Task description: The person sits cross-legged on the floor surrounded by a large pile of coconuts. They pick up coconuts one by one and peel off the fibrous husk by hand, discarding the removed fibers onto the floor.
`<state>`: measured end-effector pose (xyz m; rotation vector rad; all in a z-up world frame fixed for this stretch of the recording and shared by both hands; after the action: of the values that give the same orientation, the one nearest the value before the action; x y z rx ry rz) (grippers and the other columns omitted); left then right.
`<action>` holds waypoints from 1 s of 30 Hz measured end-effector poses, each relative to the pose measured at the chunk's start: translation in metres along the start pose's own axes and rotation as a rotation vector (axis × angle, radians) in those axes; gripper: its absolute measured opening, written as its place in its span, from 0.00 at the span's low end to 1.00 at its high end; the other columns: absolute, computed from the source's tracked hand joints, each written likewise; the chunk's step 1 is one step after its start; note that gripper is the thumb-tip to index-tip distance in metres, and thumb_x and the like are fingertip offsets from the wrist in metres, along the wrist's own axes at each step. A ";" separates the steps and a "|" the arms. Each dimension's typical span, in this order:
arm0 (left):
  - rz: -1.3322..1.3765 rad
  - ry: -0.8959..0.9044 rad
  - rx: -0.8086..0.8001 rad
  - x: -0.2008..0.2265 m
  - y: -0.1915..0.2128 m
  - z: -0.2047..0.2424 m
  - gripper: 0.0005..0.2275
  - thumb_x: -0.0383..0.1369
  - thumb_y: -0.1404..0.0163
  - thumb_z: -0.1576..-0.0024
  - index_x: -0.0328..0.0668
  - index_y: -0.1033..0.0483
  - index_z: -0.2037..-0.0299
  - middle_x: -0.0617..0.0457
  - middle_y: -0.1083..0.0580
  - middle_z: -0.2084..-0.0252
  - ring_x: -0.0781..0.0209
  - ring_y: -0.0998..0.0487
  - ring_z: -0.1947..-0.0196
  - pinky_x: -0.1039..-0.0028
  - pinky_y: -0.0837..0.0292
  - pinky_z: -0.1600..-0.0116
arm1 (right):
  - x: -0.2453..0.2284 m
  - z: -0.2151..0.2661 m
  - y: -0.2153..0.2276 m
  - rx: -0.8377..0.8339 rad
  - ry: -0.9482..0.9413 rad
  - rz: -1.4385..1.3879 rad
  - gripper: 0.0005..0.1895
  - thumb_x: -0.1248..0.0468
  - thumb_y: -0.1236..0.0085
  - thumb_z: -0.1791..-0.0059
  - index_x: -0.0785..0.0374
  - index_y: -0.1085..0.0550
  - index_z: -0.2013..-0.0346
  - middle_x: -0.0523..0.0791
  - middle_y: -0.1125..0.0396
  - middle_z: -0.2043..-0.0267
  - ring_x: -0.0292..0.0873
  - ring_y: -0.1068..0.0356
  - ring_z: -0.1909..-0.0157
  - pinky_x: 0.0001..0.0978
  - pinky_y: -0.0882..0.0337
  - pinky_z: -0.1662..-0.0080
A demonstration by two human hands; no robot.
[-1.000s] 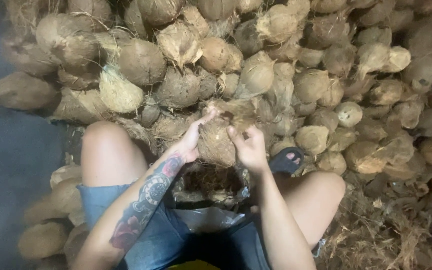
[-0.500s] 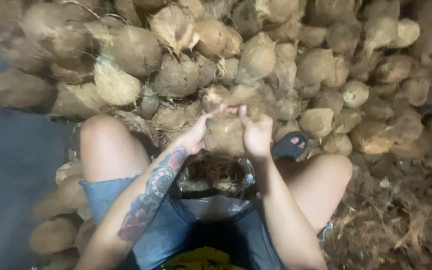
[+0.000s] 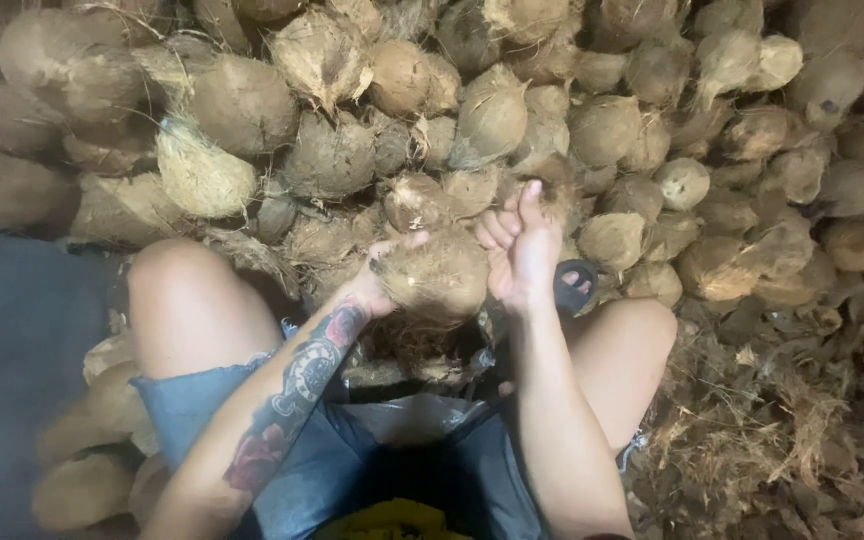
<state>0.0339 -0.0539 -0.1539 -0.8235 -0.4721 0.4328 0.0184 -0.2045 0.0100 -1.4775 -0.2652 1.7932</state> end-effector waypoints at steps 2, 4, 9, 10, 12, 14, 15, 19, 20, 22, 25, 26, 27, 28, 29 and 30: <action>-0.030 -0.007 -0.013 0.001 -0.011 0.014 0.12 0.34 0.35 0.48 0.34 0.17 0.59 0.42 0.17 0.61 0.45 0.13 0.63 0.52 0.15 0.55 | 0.009 -0.010 0.006 -0.084 0.021 -0.045 0.24 0.48 0.55 0.39 0.58 0.33 0.74 0.31 0.62 0.83 0.27 0.61 0.85 0.17 0.53 0.79; -0.017 -0.018 -0.031 0.012 -0.032 0.045 0.13 0.33 0.36 0.48 0.32 0.17 0.57 0.40 0.17 0.60 0.43 0.14 0.62 0.50 0.16 0.56 | -0.020 -0.004 -0.006 -0.025 0.098 -0.013 0.23 0.48 0.53 0.40 0.52 0.32 0.76 0.30 0.55 0.86 0.25 0.56 0.86 0.16 0.51 0.80; 0.078 -0.052 -0.117 0.035 0.016 0.035 0.21 0.31 0.38 0.52 0.26 0.20 0.49 0.32 0.19 0.56 0.37 0.14 0.58 0.43 0.17 0.59 | -0.102 -0.032 0.082 0.246 0.346 -0.069 0.17 0.53 0.47 0.43 0.56 0.29 0.73 0.35 0.42 0.86 0.29 0.43 0.85 0.19 0.44 0.81; 0.069 0.012 -0.097 0.038 0.090 -0.018 0.22 0.35 0.38 0.47 0.26 0.22 0.46 0.31 0.20 0.53 0.36 0.15 0.56 0.45 0.18 0.56 | -0.116 -0.037 0.095 0.200 0.423 -0.023 0.21 0.50 0.44 0.43 0.54 0.32 0.76 0.35 0.50 0.86 0.31 0.51 0.86 0.21 0.49 0.81; 0.050 0.086 -0.080 0.032 0.113 -0.044 0.24 0.40 0.38 0.42 0.25 0.24 0.43 0.30 0.21 0.51 0.36 0.15 0.53 0.46 0.19 0.52 | -0.122 -0.041 0.111 0.164 0.509 0.020 0.24 0.48 0.40 0.42 0.52 0.34 0.78 0.36 0.58 0.86 0.33 0.59 0.86 0.23 0.53 0.80; -0.043 -0.083 0.048 0.025 0.051 0.020 0.34 0.41 0.35 0.47 0.33 0.34 0.34 0.33 0.28 0.40 0.38 0.20 0.45 0.48 0.20 0.46 | -0.109 -0.035 0.114 0.267 0.710 0.208 0.23 0.73 0.29 0.45 0.53 0.33 0.44 0.46 0.31 0.57 0.40 0.33 0.81 0.28 0.28 0.82; -0.035 -0.082 0.052 0.027 0.011 0.051 0.34 0.41 0.35 0.47 0.33 0.34 0.34 0.33 0.28 0.40 0.38 0.20 0.45 0.48 0.20 0.46 | -0.090 -0.031 0.119 0.266 0.703 0.213 0.23 0.73 0.29 0.45 0.53 0.33 0.44 0.46 0.31 0.57 0.40 0.33 0.81 0.28 0.28 0.82; -0.281 -0.343 0.260 0.025 -0.042 0.083 0.40 0.48 0.34 0.53 0.48 0.40 0.32 0.43 0.34 0.34 0.44 0.25 0.39 0.55 0.21 0.43 | -0.019 -0.021 0.094 -0.048 0.579 0.381 0.17 0.68 0.43 0.43 0.58 0.38 0.43 0.55 0.32 0.52 0.60 0.23 0.71 0.51 0.19 0.69; -0.383 -0.338 0.272 0.021 -0.030 0.066 0.29 0.54 0.36 0.51 0.50 0.30 0.44 0.49 0.28 0.44 0.48 0.23 0.44 0.58 0.20 0.48 | -0.005 -0.015 0.084 -0.119 0.578 0.431 0.20 0.62 0.43 0.44 0.59 0.38 0.41 0.55 0.31 0.50 0.59 0.23 0.69 0.49 0.19 0.68; -0.442 -0.401 0.276 0.008 -0.031 0.075 0.27 0.55 0.37 0.50 0.48 0.31 0.49 0.48 0.27 0.51 0.48 0.23 0.50 0.60 0.19 0.55 | 0.027 -0.003 0.060 -0.232 0.578 0.507 0.27 0.53 0.44 0.46 0.61 0.38 0.38 0.56 0.31 0.47 0.57 0.22 0.66 0.47 0.19 0.66; -0.504 -0.420 0.308 0.004 -0.047 0.077 0.28 0.56 0.40 0.48 0.45 0.31 0.50 0.46 0.27 0.54 0.47 0.22 0.53 0.57 0.20 0.57 | 0.058 0.007 0.031 -0.465 0.581 0.652 0.44 0.36 0.45 0.50 0.64 0.39 0.33 0.56 0.29 0.41 0.53 0.21 0.62 0.42 0.20 0.63; -0.506 -0.364 0.338 0.000 -0.051 0.076 0.29 0.56 0.42 0.48 0.44 0.31 0.46 0.44 0.27 0.50 0.45 0.23 0.50 0.52 0.21 0.54 | 0.067 0.013 0.025 -0.578 0.576 0.726 0.53 0.27 0.46 0.52 0.66 0.40 0.30 0.57 0.29 0.38 0.51 0.21 0.59 0.40 0.21 0.62; -0.505 -0.365 0.336 0.000 -0.057 0.073 0.29 0.56 0.42 0.48 0.44 0.31 0.46 0.44 0.27 0.50 0.45 0.23 0.50 0.52 0.21 0.54 | 0.084 0.001 0.038 -0.579 0.577 0.727 0.53 0.27 0.46 0.52 0.66 0.40 0.30 0.57 0.29 0.38 0.51 0.21 0.59 0.40 0.21 0.62; -0.506 -0.290 0.377 -0.001 -0.061 0.071 0.32 0.56 0.44 0.48 0.43 0.30 0.39 0.42 0.26 0.44 0.42 0.23 0.45 0.45 0.23 0.48 | 0.102 -0.018 0.059 -0.494 0.289 0.146 0.33 0.40 0.48 0.47 0.62 0.32 0.40 0.48 0.30 0.55 0.47 0.29 0.69 0.36 0.27 0.67; -0.508 -0.216 0.417 -0.002 -0.065 0.068 0.36 0.57 0.47 0.47 0.42 0.30 0.33 0.39 0.25 0.37 0.38 0.23 0.39 0.38 0.25 0.43 | 0.127 -0.035 0.077 -0.379 -0.011 -0.424 0.15 0.54 0.50 0.42 0.59 0.25 0.50 0.39 0.31 0.72 0.43 0.37 0.79 0.33 0.33 0.72; -0.507 -0.219 0.415 -0.003 -0.061 0.066 0.36 0.57 0.47 0.47 0.42 0.30 0.33 0.39 0.25 0.37 0.38 0.23 0.39 0.38 0.25 0.43 | 0.104 -0.019 0.049 -0.382 -0.010 -0.422 0.15 0.54 0.50 0.42 0.59 0.25 0.50 0.39 0.31 0.72 0.43 0.37 0.79 0.33 0.33 0.72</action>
<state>0.0062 -0.0542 -0.0684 -0.2372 -0.7406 0.1382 0.0128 -0.1732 -0.1020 -1.5257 -0.8958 1.4571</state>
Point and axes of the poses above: each hand's wrist, its own z-axis away from the middle knuckle, its own y-axis out of the back of the hand, x = y × z, the point moved 5 cm from there along -z, towards the middle knuckle
